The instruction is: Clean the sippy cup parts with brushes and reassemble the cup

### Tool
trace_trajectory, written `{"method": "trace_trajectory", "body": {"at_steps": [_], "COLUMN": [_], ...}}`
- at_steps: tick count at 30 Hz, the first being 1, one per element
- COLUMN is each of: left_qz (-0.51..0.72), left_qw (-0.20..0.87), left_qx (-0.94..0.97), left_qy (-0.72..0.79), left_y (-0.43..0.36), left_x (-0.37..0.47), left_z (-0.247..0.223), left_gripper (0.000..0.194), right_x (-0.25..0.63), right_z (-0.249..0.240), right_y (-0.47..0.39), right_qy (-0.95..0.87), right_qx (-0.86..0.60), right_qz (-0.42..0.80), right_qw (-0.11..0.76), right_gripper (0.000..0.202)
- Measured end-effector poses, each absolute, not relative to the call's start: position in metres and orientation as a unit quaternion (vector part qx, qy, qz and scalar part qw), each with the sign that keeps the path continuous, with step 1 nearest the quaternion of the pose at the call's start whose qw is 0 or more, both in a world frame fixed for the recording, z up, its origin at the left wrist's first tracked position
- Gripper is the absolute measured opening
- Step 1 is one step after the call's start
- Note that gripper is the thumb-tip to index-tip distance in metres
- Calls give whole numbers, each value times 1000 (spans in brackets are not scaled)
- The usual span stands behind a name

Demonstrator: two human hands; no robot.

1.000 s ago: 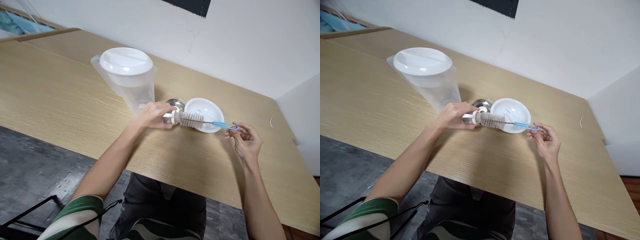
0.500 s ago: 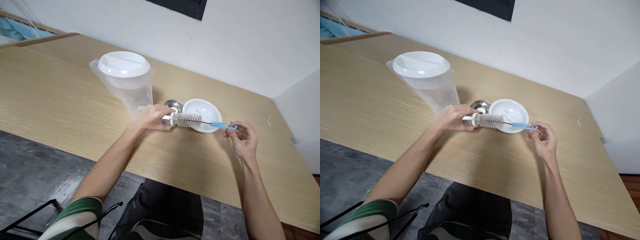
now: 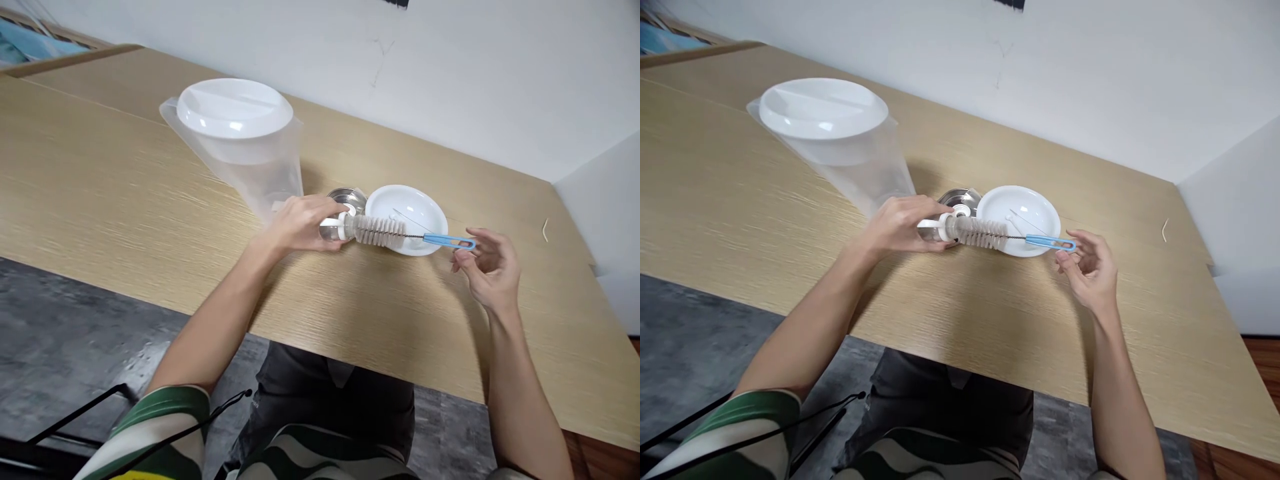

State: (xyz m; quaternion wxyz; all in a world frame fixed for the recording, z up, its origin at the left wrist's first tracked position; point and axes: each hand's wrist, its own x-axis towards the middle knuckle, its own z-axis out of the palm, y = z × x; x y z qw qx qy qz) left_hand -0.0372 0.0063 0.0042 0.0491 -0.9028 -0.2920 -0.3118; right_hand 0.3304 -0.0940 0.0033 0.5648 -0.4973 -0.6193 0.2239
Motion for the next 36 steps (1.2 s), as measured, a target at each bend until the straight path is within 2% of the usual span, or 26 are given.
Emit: {"method": "trace_trajectory", "body": {"at_steps": [6, 10, 11, 14, 17, 21, 24, 26, 29, 32, 36], "left_qz": [-300, -285, -285, -284, -280, -285, -297, -298, -291, -293, -300], "left_qw": [51, 51, 51, 52, 45, 36, 39, 39, 31, 19, 16], "left_qx": [-905, -914, -915, -913, -910, -909, -911, -911, -910, -908, -904], "left_qy": [-296, -283, -280, -287, -302, -302, -284, -283, -295, -300, -304], "left_y": [6, 5, 5, 5, 6, 6, 5, 4, 3, 4, 4], "left_x": [-37, -34, -34, -34, -35, -34, -33, -33, -33, -35, -35], "left_z": [4, 3, 3, 2, 1, 1, 2, 4, 5, 5, 5], "left_gripper": [41, 41, 41, 43, 43, 42, 42, 41, 40, 43, 42], "right_x": [330, 331, 331, 330, 331, 336, 337, 336, 333, 331, 331], "right_z": [-2, 0, 1, 2, 0, -2, 0, 2, 3, 2, -1], "right_y": [-94, -97, -97, -95, -92, -94, -97, -98, -95, -92, -93], "right_qy": [-604, -644, -645, -628, -614, -614, -643, -648, -627, -609, -596], "right_qx": [-519, -534, -530, -489, -485, -521, -550, -549, -504, -484, -508], "right_qz": [232, 205, 202, 213, 209, 205, 190, 193, 214, 204, 212], "right_qw": [559, 507, 512, 567, 586, 556, 497, 491, 554, 594, 585], "right_gripper": [32, 49, 46, 19, 35, 22, 44, 50, 23, 35, 22]}}
